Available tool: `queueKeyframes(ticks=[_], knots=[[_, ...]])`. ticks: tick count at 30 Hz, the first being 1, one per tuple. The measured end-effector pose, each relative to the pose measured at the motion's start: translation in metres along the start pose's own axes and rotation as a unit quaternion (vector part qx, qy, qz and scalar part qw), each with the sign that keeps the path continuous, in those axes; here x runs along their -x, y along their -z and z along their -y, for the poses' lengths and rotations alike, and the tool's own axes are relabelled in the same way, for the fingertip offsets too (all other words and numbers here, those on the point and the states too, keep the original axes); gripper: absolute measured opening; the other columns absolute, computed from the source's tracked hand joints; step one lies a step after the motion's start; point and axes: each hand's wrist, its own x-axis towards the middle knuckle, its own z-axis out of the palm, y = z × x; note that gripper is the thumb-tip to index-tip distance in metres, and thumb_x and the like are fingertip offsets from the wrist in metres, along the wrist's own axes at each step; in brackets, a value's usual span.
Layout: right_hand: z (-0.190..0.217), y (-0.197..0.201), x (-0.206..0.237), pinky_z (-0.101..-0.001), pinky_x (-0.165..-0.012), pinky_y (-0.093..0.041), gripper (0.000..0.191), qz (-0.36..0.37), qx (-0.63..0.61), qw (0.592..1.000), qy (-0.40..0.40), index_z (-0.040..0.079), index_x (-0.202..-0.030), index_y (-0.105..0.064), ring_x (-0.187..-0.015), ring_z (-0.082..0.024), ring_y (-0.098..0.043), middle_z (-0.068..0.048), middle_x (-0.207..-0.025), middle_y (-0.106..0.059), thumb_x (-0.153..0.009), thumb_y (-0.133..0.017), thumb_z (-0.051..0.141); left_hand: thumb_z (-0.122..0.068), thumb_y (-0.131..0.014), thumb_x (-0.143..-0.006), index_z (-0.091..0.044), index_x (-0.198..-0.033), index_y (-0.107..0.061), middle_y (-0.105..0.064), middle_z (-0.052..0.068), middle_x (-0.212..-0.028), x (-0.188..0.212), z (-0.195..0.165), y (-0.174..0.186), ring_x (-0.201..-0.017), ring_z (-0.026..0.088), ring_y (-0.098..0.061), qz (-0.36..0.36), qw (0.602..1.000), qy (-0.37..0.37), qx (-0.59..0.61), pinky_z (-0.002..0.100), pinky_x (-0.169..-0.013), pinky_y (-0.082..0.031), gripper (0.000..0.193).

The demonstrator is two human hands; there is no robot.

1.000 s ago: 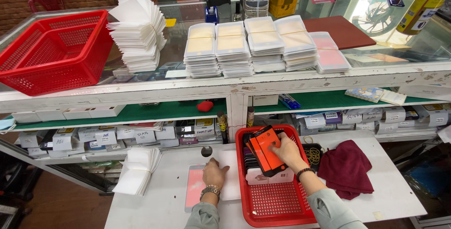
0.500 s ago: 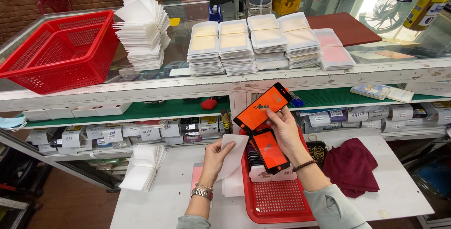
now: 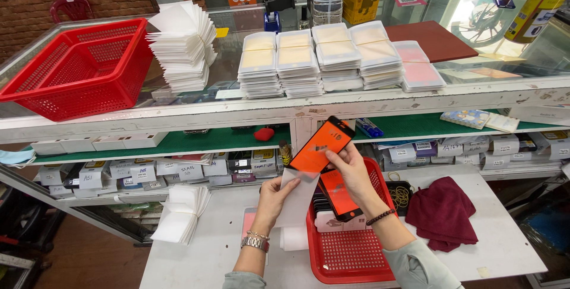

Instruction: The person takes phone cases from a red basket, wraps each one in a white paper sleeve, and stacks the wrapped cases in bundles on the glass display shelf. They repeat this wrapping and stacking cycle for multiple cases throughout the clip.

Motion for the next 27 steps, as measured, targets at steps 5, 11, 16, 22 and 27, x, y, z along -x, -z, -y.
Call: queueKeyframes(ticks=[5, 11, 16, 22, 27], knots=[[0.025, -0.002, -0.017, -0.0305, -0.091, -0.056, 0.052, 0.152, 0.172, 0.973, -0.039, 0.006, -0.138, -0.049, -0.105, -0.015, -0.070, -0.009, -0.117, -0.075, -0.091, -0.070, 0.014, -0.023, -0.075, -0.091, -0.002, -0.098, -0.080, -0.079, 0.005, -0.083, -0.003, -0.016, 0.008, -0.069, 0.006, -0.069, 0.065, 0.995, 0.069, 0.013, 0.023, -0.063, -0.055, 0.023], [0.029, -0.016, -0.030, -0.0314, -0.093, -0.056, 0.041, 0.082, 0.263, 0.959, 0.058, 0.012, -0.138, -0.059, -0.106, -0.017, -0.070, -0.007, -0.123, -0.073, -0.100, -0.058, 0.026, -0.023, -0.077, -0.091, 0.001, -0.100, -0.079, -0.079, 0.006, -0.086, -0.001, -0.028, 0.003, -0.069, 0.008, -0.070, 0.065, 0.994, 0.081, 0.026, 0.023, -0.062, -0.055, 0.026], [-0.024, -0.018, -0.005, -0.0349, -0.095, -0.055, 0.040, 0.177, 0.382, 0.903, 0.082, 0.009, -0.129, -0.068, -0.110, -0.023, -0.068, -0.011, -0.119, -0.070, -0.100, -0.057, 0.034, -0.023, -0.078, -0.088, 0.000, -0.103, -0.080, -0.079, 0.008, -0.089, -0.010, -0.026, 0.004, -0.068, 0.010, -0.071, -0.033, 0.997, 0.067, 0.027, 0.026, -0.062, -0.057, 0.027], [-0.056, 0.032, 0.009, -0.0471, -0.094, -0.053, 0.080, 0.002, 0.654, 0.756, -0.009, 0.006, -0.137, -0.056, -0.123, -0.038, -0.056, -0.020, -0.130, -0.058, -0.080, -0.074, 0.059, -0.035, -0.085, -0.079, -0.001, -0.105, -0.077, -0.079, 0.017, -0.094, 0.010, -0.002, 0.062, -0.083, 0.028, -0.076, -0.214, 0.915, 0.011, -0.342, 0.037, -0.078, -0.058, 0.043], [-0.072, 0.045, 0.018, -0.0463, -0.097, -0.056, 0.094, -0.001, 0.696, 0.713, -0.085, 0.005, -0.141, -0.051, -0.124, -0.036, -0.059, -0.019, -0.130, -0.059, -0.076, -0.074, 0.068, -0.034, -0.091, -0.059, -0.008, -0.121, -0.072, -0.074, 0.017, -0.106, 0.028, 0.021, 0.065, -0.097, 0.039, -0.069, -0.335, 0.791, 0.057, -0.509, 0.048, -0.083, -0.055, 0.070]])
